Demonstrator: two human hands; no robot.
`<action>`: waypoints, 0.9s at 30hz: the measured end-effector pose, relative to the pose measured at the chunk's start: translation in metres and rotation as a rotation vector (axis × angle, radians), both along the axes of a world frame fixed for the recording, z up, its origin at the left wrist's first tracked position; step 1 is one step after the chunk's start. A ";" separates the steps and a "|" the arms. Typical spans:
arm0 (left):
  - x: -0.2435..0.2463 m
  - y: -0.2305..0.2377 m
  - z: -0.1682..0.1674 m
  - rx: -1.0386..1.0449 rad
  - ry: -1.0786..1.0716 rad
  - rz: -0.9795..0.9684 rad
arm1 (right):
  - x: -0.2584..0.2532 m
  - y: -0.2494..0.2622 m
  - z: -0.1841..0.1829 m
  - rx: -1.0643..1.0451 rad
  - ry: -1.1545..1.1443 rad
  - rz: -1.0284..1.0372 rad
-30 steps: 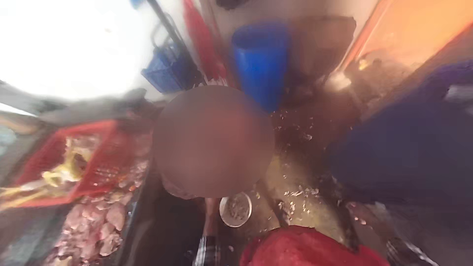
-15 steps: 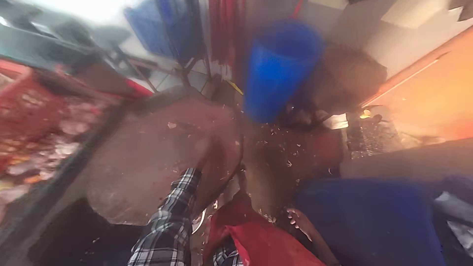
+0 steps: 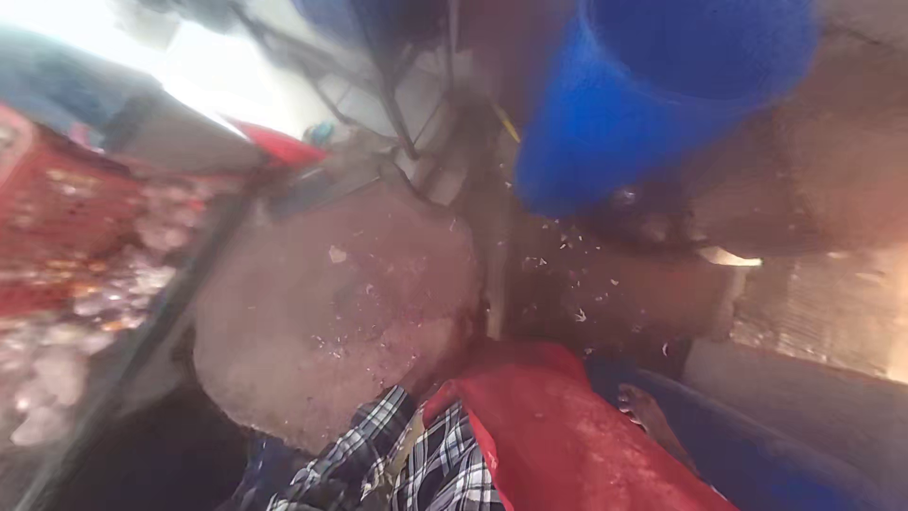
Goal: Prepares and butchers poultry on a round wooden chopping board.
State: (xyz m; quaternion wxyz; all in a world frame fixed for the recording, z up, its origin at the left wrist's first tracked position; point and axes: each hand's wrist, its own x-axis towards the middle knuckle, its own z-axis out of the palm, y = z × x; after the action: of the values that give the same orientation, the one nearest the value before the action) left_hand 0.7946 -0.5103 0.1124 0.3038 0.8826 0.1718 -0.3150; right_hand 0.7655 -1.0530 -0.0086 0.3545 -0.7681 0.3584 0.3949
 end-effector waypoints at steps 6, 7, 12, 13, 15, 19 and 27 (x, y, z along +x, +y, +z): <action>0.030 0.058 0.009 0.074 -0.084 0.460 | 0.197 0.033 -0.027 0.112 0.065 0.463; 0.037 0.083 0.013 0.147 -0.097 0.580 | 0.233 0.033 -0.036 0.126 0.060 0.509; 0.051 0.198 0.015 0.393 -0.244 1.183 | 0.433 0.075 -0.046 0.075 -0.064 0.751; 0.052 0.211 0.013 0.402 -0.245 1.227 | 0.469 0.090 -0.041 0.075 -0.116 0.810; 0.060 0.216 0.008 0.391 -0.188 1.245 | 0.538 0.118 -0.034 0.078 -0.200 0.928; 0.090 0.215 0.018 0.461 -0.038 1.289 | 0.641 0.222 -0.003 0.112 -0.362 1.181; 0.084 0.191 0.032 0.015 -0.420 1.339 | 0.661 0.357 0.009 0.329 -0.321 1.324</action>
State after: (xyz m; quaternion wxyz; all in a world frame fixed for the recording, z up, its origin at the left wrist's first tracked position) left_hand 0.8782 -0.3198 0.1443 0.4531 0.6311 0.6184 0.1182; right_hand 1.4268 -0.6964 0.0004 0.1996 -0.8100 -0.3060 0.4588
